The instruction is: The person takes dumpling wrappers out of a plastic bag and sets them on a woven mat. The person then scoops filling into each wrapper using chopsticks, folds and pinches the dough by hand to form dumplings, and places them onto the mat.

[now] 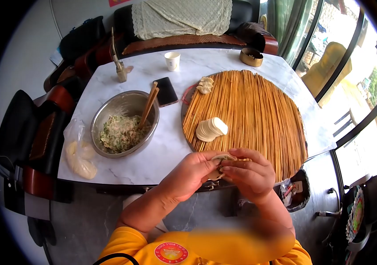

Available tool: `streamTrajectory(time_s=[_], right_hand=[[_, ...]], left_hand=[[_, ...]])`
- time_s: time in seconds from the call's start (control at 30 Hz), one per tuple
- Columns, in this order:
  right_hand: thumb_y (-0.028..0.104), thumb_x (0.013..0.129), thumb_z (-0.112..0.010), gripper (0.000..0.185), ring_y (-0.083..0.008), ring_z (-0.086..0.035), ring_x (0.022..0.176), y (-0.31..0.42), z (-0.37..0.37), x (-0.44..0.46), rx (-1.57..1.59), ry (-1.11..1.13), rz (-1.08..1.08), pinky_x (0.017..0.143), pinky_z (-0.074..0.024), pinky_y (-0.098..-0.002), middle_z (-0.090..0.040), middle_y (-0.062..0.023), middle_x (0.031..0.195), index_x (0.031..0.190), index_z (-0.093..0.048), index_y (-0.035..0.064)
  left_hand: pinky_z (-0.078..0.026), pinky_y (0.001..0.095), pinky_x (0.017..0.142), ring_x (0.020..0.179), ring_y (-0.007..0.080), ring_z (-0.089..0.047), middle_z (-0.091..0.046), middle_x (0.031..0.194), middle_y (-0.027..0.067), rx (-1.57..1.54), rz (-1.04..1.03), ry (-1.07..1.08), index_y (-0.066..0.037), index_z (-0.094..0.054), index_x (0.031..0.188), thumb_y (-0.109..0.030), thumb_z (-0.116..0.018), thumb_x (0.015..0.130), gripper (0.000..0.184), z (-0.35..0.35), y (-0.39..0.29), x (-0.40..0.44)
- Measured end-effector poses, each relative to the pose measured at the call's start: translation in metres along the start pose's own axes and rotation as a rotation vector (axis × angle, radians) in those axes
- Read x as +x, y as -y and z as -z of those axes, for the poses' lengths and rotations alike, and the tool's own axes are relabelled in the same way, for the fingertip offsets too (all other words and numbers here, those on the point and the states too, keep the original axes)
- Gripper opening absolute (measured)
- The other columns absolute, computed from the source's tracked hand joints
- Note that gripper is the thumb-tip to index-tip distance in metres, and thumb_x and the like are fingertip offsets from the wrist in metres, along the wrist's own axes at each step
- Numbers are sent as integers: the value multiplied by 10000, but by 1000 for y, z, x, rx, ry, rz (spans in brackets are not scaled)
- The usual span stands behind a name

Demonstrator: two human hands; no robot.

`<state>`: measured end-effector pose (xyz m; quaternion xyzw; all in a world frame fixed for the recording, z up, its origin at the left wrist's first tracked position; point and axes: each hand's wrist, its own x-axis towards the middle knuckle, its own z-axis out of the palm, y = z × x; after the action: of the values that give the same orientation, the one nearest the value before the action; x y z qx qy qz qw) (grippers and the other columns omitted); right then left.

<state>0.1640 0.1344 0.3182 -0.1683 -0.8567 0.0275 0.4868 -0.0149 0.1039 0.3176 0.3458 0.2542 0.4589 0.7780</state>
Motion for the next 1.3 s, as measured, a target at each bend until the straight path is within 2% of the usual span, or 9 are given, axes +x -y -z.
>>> streamTrajectory(time_s=[0.17, 0.37, 0.43, 0.57, 0.63, 0.73, 0.93, 1.17, 1.3], right_hand=[[84, 670, -709, 194, -265, -618, 921, 5, 0, 0, 10, -48, -15, 723, -508, -318, -670, -48, 854, 860, -682, 65], [91, 642, -734, 208, -256, -547, 958, 15, 4, 2, -101, -62, -50, 809, -458, -325, -657, -41, 901, 847, -698, 100], [99, 626, -746, 218, -273, -536, 981, 15, 3, 2, -97, -76, -104, 819, -442, -336, -658, -51, 937, 837, -697, 115], [104, 624, -751, 225, -288, -532, 995, 15, 0, 3, -101, -57, -124, 821, -442, -344, -651, -75, 1000, 841, -689, 105], [96, 634, -749, 229, -309, -518, 1040, 13, -5, 1, -52, -86, -170, 826, -443, -350, -624, -111, 1085, 851, -678, 81], [84, 645, -745, 252, -328, -481, 1112, 12, -13, 1, 112, -103, -346, 836, -445, -359, -590, -130, 1150, 888, -678, 74], [64, 665, -735, 256, -333, -420, 1193, 14, -7, 6, 169, 27, -380, 880, -430, -382, -578, -117, 1185, 915, -692, 94], [47, 660, -728, 232, -344, -426, 1193, 11, -11, 1, 134, 62, -332, 957, -361, -425, -591, -101, 1160, 882, -683, 96], [15, 674, -689, 156, -346, -475, 1122, 9, -12, 0, 53, -15, -279, 929, -378, -417, -612, -107, 1091, 804, -620, 66]], left_hand=[[-454, 226, 859, 969, 108, -564, -590, 1078, 70, 162, -32, 1, 58, -457, 1253, -131, -409, 971, 343, -1, -1, -4], [-443, 208, 812, 931, 72, -543, -595, 1034, 44, 463, -111, 90, 38, -484, 1245, -69, -433, 955, 313, 3, -4, -10], [-446, 216, 807, 933, 89, -550, -609, 1027, 68, 646, -189, 114, 45, -476, 1245, -44, -439, 943, 317, 3, -6, -12], [-449, 232, 818, 941, 110, -558, -616, 1038, 108, 691, -272, 150, 60, -469, 1240, -37, -444, 933, 323, 9, -6, -10], [-447, 249, 841, 976, 144, -577, -604, 1088, 157, 894, -278, 199, 57, -438, 1268, -24, -441, 924, 354, 8, -14, -12], [-427, 272, 907, 1054, 161, -557, -583, 1148, 133, 855, -294, 124, 36, -362, 1344, 3, -470, 911, 448, 2, -16, -12], [-435, 292, 892, 1062, 197, -568, -573, 1167, 141, 1006, -387, 145, 1, -159, 1428, 34, -488, 887, 634, 10, -14, -10], [-436, 268, 881, 1061, 165, -555, -550, 1199, 144, 902, -217, 128, -13, -112, 1441, 56, -479, 878, 677, 11, -15, -10], [-458, 269, 843, 1008, 144, -571, -573, 1142, 142, 609, -160, 130, -2, -137, 1429, 33, -514, 870, 675, 9, -15, -8]])
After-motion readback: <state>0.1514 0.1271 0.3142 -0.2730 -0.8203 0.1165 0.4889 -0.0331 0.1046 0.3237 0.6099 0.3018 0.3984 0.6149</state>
